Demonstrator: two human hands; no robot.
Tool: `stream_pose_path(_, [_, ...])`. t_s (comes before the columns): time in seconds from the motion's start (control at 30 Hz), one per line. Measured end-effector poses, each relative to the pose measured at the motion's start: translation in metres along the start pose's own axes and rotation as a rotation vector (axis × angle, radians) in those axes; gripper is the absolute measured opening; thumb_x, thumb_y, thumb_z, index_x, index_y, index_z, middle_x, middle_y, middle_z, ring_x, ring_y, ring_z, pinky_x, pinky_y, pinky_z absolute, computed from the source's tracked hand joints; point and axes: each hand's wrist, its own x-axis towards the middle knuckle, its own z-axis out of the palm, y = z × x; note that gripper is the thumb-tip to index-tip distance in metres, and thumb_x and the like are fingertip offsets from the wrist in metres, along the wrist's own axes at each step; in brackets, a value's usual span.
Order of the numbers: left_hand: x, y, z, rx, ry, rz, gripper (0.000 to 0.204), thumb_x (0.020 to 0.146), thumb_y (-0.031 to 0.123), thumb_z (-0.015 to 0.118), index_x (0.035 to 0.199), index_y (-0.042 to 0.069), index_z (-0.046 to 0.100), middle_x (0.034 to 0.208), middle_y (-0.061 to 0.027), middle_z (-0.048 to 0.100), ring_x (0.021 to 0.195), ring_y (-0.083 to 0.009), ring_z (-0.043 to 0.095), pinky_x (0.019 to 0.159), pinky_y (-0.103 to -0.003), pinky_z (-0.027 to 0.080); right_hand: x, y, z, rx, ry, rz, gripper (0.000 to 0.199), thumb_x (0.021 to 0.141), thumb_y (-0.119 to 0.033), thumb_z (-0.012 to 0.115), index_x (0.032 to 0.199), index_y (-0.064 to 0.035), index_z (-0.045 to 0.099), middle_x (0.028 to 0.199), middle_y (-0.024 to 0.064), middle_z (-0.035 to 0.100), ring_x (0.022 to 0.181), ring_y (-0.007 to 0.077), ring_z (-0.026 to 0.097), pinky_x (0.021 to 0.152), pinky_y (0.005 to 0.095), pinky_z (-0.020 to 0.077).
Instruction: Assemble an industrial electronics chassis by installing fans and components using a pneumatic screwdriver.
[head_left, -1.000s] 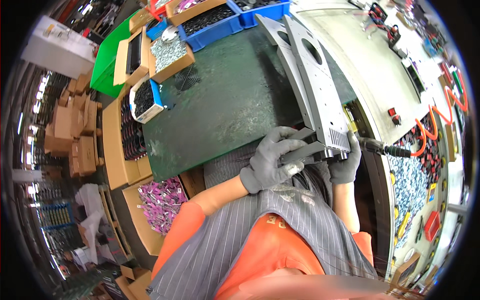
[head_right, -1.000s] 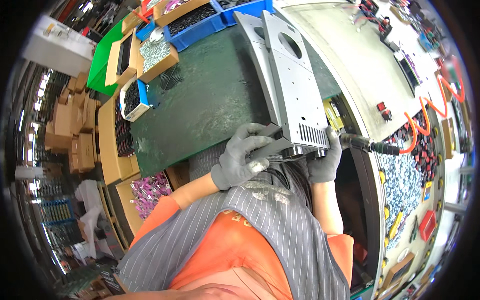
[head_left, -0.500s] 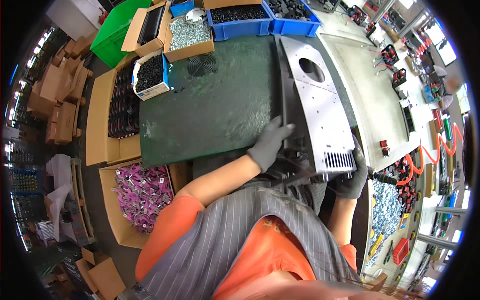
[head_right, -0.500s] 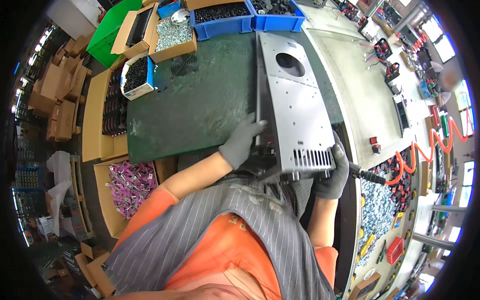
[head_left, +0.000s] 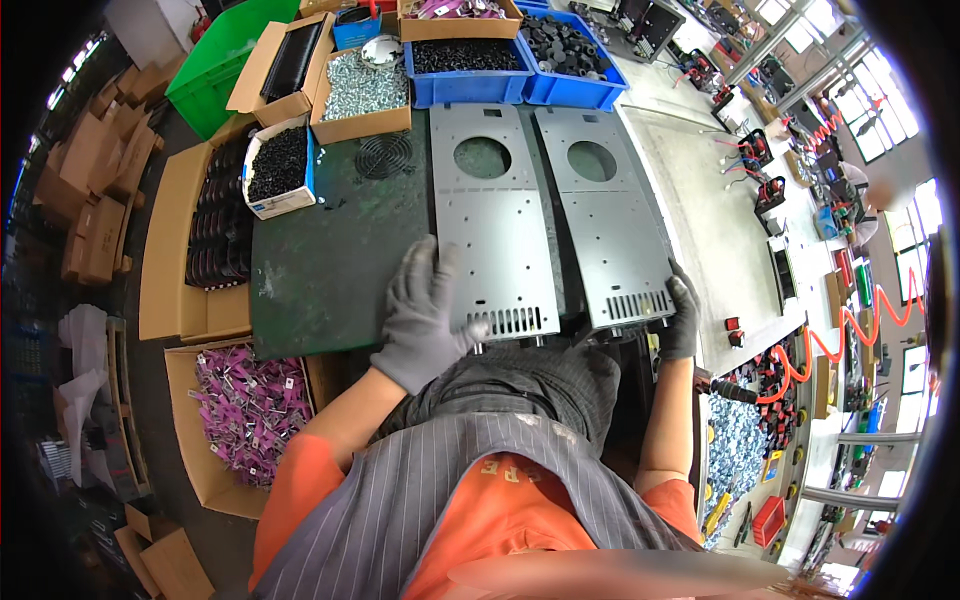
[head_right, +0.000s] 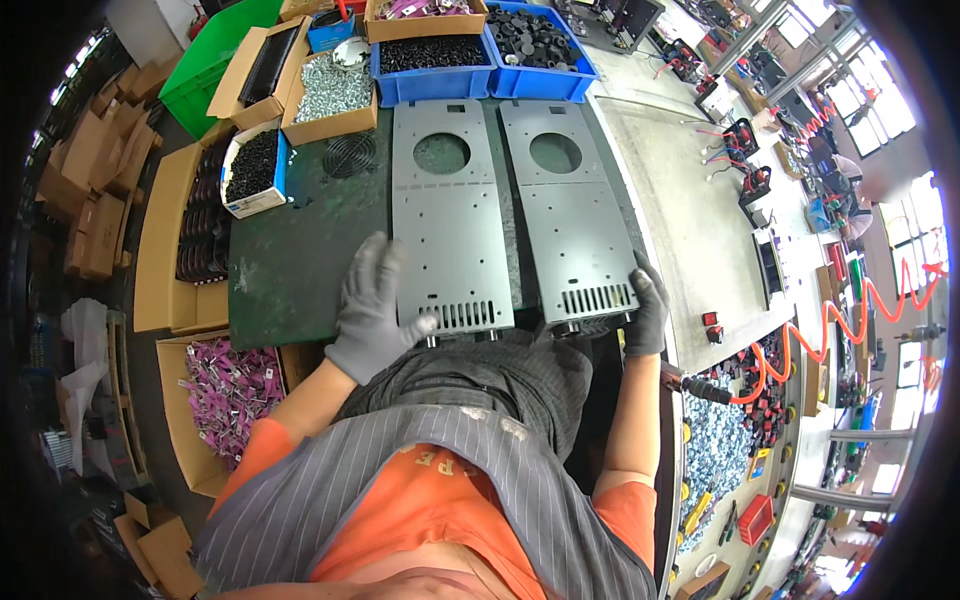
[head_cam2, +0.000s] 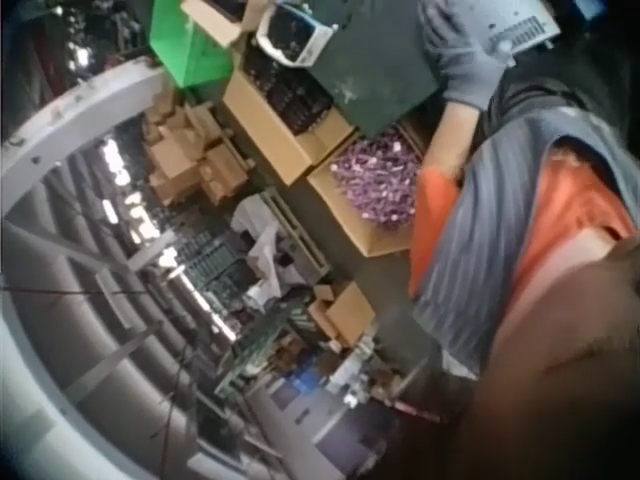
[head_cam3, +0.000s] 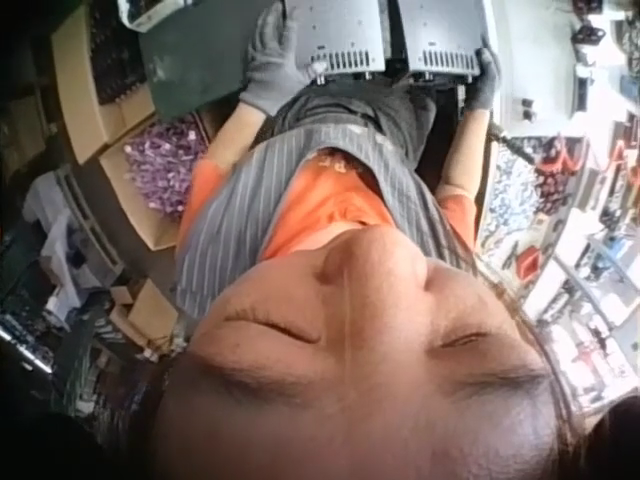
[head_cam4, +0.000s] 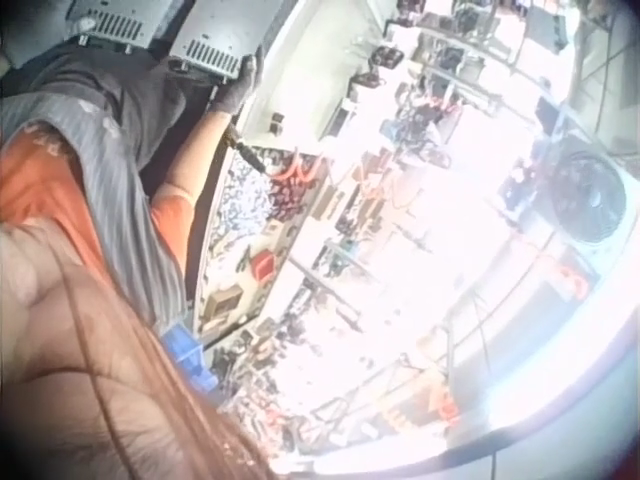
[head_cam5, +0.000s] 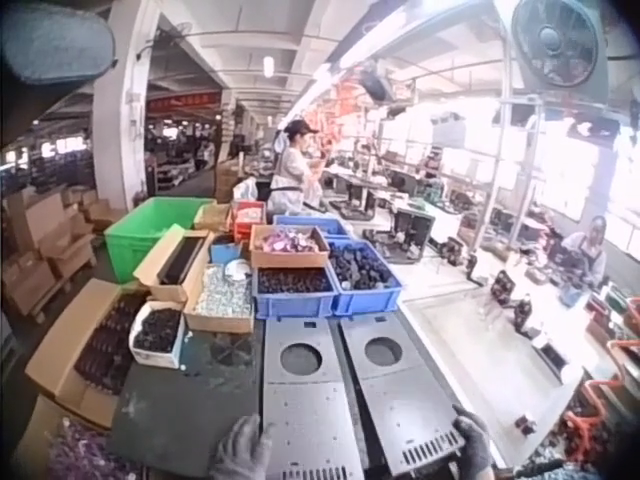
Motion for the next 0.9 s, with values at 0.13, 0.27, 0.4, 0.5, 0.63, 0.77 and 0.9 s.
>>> stream_pose_path(0.13, [0.012,0.007,0.004,0.181,-0.513,0.144,0.099,0.068,0.063,0.063,0.144,0.012,0.026,0.149,-0.0220,0.014,0.134,-0.0503,0.013,0.110,-0.057,0.007,0.007,0.024,0.014,-0.275,0.030,-0.190,0.041,0.089,-0.017,0.051,0.123,0.0056,0.052,0.119,0.0178,0.058,0.110,0.0223,0.055,0.095,0.0319,0.0415])
stream_pose_path(0.27, [0.023,0.025,0.022,0.203,-0.512,0.131,0.098,0.067,0.063,0.065,0.145,0.016,0.027,0.151,-0.0206,0.010,0.132,-0.0567,0.006,0.108,-0.061,0.004,0.007,0.005,0.034,-1.103,0.048,-0.602,0.040,0.087,-0.024,0.051,0.122,-0.0061,0.056,0.119,0.0213,0.056,0.112,0.0356,0.052,0.098,0.0418,0.0378])
stream_pose_path(0.4, [0.036,0.021,0.025,0.198,-0.577,0.151,0.100,0.069,0.072,0.055,0.146,0.016,0.024,0.152,-0.0201,0.007,0.132,-0.0578,0.001,0.107,-0.063,0.002,0.015,0.001,0.047,-1.380,-0.014,-0.464,0.047,0.086,-0.038,0.050,0.124,-0.0100,0.055,0.126,0.0201,0.052,0.121,0.0362,0.044,0.103,0.0454,0.0292])
stream_pose_path(0.5, [0.076,-0.015,0.004,0.199,-0.532,0.236,0.097,0.074,0.077,0.039,0.145,0.012,0.026,0.150,-0.0174,0.021,0.137,-0.0482,0.005,0.110,-0.057,0.004,0.030,-0.015,0.060,-1.443,-0.087,-0.343,0.049,0.083,-0.042,0.054,0.122,-0.0113,0.056,0.130,0.0196,0.047,0.123,0.0369,0.041,0.101,0.0460,0.0315])
stream_pose_path(0.63, [0.148,-0.058,0.022,0.257,-0.152,0.583,0.083,0.082,0.070,0.034,0.141,0.011,0.035,0.144,-0.0167,0.033,0.138,-0.0373,0.016,0.111,-0.052,0.009,0.075,-0.039,0.082,-1.456,-0.141,-0.418,0.051,0.081,-0.046,0.057,0.119,-0.0131,0.057,0.132,0.0202,0.045,0.124,0.0373,0.038,0.101,0.0476,0.0325])
stream_pose_path(0.77, [0.162,-0.091,0.053,0.027,-0.338,0.586,0.067,0.085,0.056,0.041,0.136,0.012,0.041,0.137,-0.0149,0.041,0.132,-0.0324,0.031,0.111,-0.048,0.015,0.145,-0.055,0.141,-1.344,-0.303,-0.572,0.058,0.080,-0.050,0.055,0.125,-0.0134,0.052,0.134,0.0171,0.043,0.126,0.0361,0.037,0.102,0.0484,0.0314])
stream_pose_path(0.9, [0.162,-0.077,0.053,-0.030,-0.317,0.554,0.057,0.085,0.047,0.046,0.131,0.014,0.047,0.132,-0.0117,0.046,0.127,-0.0295,0.038,0.110,-0.046,0.018,0.215,-0.064,0.185,-1.280,-0.289,-0.566,0.064,0.081,-0.054,0.054,0.130,-0.0139,0.049,0.136,0.0154,0.042,0.124,0.0349,0.039,0.101,0.0450,0.0340])
